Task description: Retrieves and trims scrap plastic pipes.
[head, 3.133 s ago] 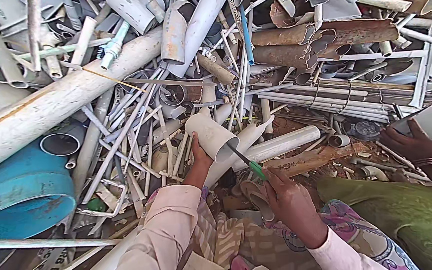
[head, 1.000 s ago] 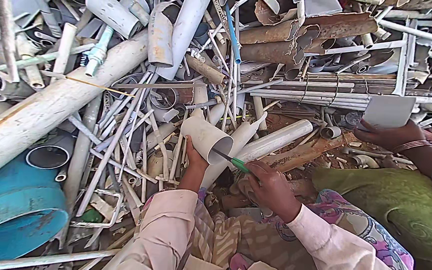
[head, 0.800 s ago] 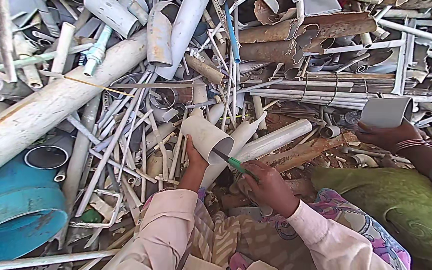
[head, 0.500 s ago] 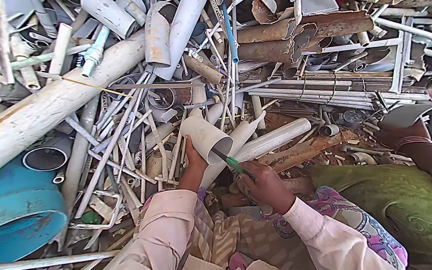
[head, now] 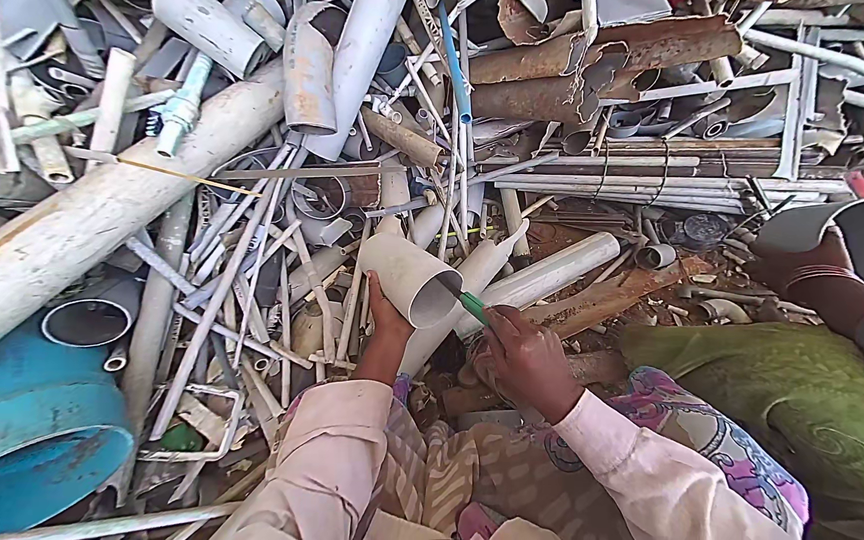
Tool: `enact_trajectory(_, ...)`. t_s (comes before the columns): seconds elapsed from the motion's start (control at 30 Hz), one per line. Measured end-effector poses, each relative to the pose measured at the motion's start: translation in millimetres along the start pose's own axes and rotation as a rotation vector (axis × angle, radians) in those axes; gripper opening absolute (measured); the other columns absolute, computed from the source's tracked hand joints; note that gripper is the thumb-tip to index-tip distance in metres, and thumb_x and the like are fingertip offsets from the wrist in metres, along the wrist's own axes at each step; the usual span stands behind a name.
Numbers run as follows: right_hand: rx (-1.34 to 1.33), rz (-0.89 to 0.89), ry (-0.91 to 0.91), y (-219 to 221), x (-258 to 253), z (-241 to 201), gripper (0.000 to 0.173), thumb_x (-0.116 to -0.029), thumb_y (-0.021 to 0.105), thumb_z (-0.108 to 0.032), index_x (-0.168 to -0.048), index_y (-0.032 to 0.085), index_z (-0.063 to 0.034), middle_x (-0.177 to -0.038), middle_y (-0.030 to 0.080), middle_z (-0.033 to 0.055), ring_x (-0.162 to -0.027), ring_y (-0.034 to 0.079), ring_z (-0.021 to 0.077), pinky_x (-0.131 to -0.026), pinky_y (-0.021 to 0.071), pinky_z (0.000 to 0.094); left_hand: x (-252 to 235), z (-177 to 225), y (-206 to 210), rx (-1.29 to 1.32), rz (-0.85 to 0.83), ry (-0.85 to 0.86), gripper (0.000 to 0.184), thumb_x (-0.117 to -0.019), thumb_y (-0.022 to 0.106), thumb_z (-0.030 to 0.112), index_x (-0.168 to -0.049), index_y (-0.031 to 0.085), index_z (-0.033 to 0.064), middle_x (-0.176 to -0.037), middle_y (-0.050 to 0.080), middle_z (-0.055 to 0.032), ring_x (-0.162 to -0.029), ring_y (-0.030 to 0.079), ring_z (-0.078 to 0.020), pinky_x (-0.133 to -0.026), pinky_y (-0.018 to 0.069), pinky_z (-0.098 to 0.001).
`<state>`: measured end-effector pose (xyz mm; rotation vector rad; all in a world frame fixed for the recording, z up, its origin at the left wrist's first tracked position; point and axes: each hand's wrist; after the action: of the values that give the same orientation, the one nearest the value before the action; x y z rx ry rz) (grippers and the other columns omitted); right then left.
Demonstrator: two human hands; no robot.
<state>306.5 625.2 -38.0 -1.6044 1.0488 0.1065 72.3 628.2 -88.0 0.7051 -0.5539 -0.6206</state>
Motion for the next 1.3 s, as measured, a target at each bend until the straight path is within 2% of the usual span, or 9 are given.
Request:
enact_trajectory(0.07, -0.044, -0.051, -0.006, 0, -1, -2, 0.025, -0.0956, 0.063, -0.011, -0.113, 0.076, 0.0021, -0.106, 0.075, 0.0204, -0.074, 0.076, 0.0335, -0.058, 0.0611, 0.0464, 0, -1, 0, -0.014, -0.022, 0.0, 0.062, -0.1077, 0.017, 0.056, -0.143, 0.047, 0.0146, -0.128, 0.064, -0.0113, -0.118, 0.063, -0.0238, -0.097, 0.0531, -0.0518)
enact_trajectory(0.17, -0.337, -0.292, 0.014, -8, -3, -11, 0.029, -0.0987, 0.062, -0.01, -0.122, 0.072, 0.0031, -0.117, 0.074, 0.0217, -0.101, 0.075, 0.0369, -0.084, 0.0602, 0.0519, -1, -3, -3, -0.043, -0.056, -0.019, 0.067, -0.1059, 0.013, 0.06, -0.145, 0.045, 0.0167, -0.131, 0.063, -0.0107, -0.121, 0.061, -0.024, -0.098, 0.0519, -0.0533)
enact_trajectory(0.37, 0.073, -0.116, -0.056, 4, -5, -16, 0.026, -0.0886, 0.061, 0.002, -0.11, 0.076, -0.0002, -0.108, 0.076, 0.0207, -0.074, 0.075, 0.0357, -0.056, 0.0587, 0.0455, 2, -3, -5, -0.054, -0.157, -0.033, 0.071, -0.1037, 0.008, 0.064, -0.142, 0.047, 0.018, -0.128, 0.064, -0.0093, -0.119, 0.062, -0.0248, -0.097, 0.0521, -0.0556)
enact_trajectory(0.5, -0.304, -0.522, 0.046, -21, -22, -23, 0.03, -0.1032, 0.053, -0.007, -0.127, 0.07, 0.0002, -0.13, 0.069, 0.0229, -0.11, 0.07, 0.0432, -0.086, 0.0538, 0.0598, 1, -7, -7, -0.106, -0.145, -0.031, 0.072, -0.1042, 0.009, 0.063, -0.141, 0.047, 0.0142, -0.125, 0.064, -0.01, -0.116, 0.063, -0.0235, -0.094, 0.0538, -0.0524)
enact_trajectory(0.67, -0.052, -0.524, 0.117, -23, -33, -26, 0.032, -0.0995, 0.048, 0.004, -0.127, 0.065, 0.0044, -0.129, 0.066, 0.026, -0.101, 0.071, 0.0441, -0.077, 0.0563, 0.0549, -3, -12, -15, -0.081, -0.194, -0.055, 0.074, -0.1032, 0.01, 0.065, -0.141, 0.048, 0.0142, -0.126, 0.065, -0.0113, -0.118, 0.063, -0.0255, -0.095, 0.0536, -0.0544)
enact_trajectory(0.83, -0.348, -0.686, 0.168, -22, -39, -23, 0.036, -0.1069, 0.048, -0.009, -0.139, 0.061, 0.0004, -0.14, 0.062, 0.0225, -0.127, 0.062, 0.0398, -0.103, 0.0472, 0.0567, -3, -16, -19, -0.049, -0.266, -0.08, 0.074, -0.1028, 0.012, 0.066, -0.136, 0.05, 0.0118, -0.117, 0.067, -0.0106, -0.11, 0.066, -0.0237, -0.091, 0.056, -0.0501)
enact_trajectory(0.97, -0.079, -0.728, 0.165, -16, -40, -33, 0.04, -0.101, 0.046, 0.004, -0.14, 0.054, 0.0069, -0.138, 0.058, 0.0293, -0.106, 0.068, 0.0451, -0.081, 0.0554, 0.0546, -6, -15, -23, -0.058, -0.275, -0.098, 0.079, -0.1002, 0.012, 0.071, -0.141, 0.048, 0.0134, -0.124, 0.066, -0.0123, -0.115, 0.065, -0.0264, -0.092, 0.055, -0.0532)
enact_trajectory(1.1, -0.254, -0.789, 0.169, -5, -41, -27, 0.039, -0.108, 0.045, -0.009, -0.145, 0.055, 0.0005, -0.14, 0.059, 0.0255, -0.123, 0.062, 0.0425, -0.098, 0.0497, 0.0569, 2, -15, -14, -0.126, -0.233, -0.076, 0.073, -0.1037, 0.009, 0.064, -0.138, 0.048, 0.012, -0.119, 0.067, -0.0112, -0.11, 0.066, -0.0233, -0.09, 0.0563, -0.0491)
enact_trajectory(1.3, -0.109, -0.836, 0.129, -4, -46, -37, 0.042, -0.1028, 0.045, 0.004, -0.145, 0.048, 0.0081, -0.138, 0.054, 0.031, -0.107, 0.066, 0.046, -0.083, 0.0542, 0.0554, 8, -12, -8, -0.158, -0.224, -0.057, 0.068, -0.1062, 0.011, 0.059, -0.14, 0.046, 0.0124, -0.119, 0.067, -0.008, -0.109, 0.066, -0.0187, -0.091, 0.0567, -0.0433)
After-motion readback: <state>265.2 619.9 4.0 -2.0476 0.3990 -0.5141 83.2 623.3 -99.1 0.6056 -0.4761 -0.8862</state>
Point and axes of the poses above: each hand's wrist, its own x-axis away from the middle knuckle, its own y-axis out of the palm, z = x × y
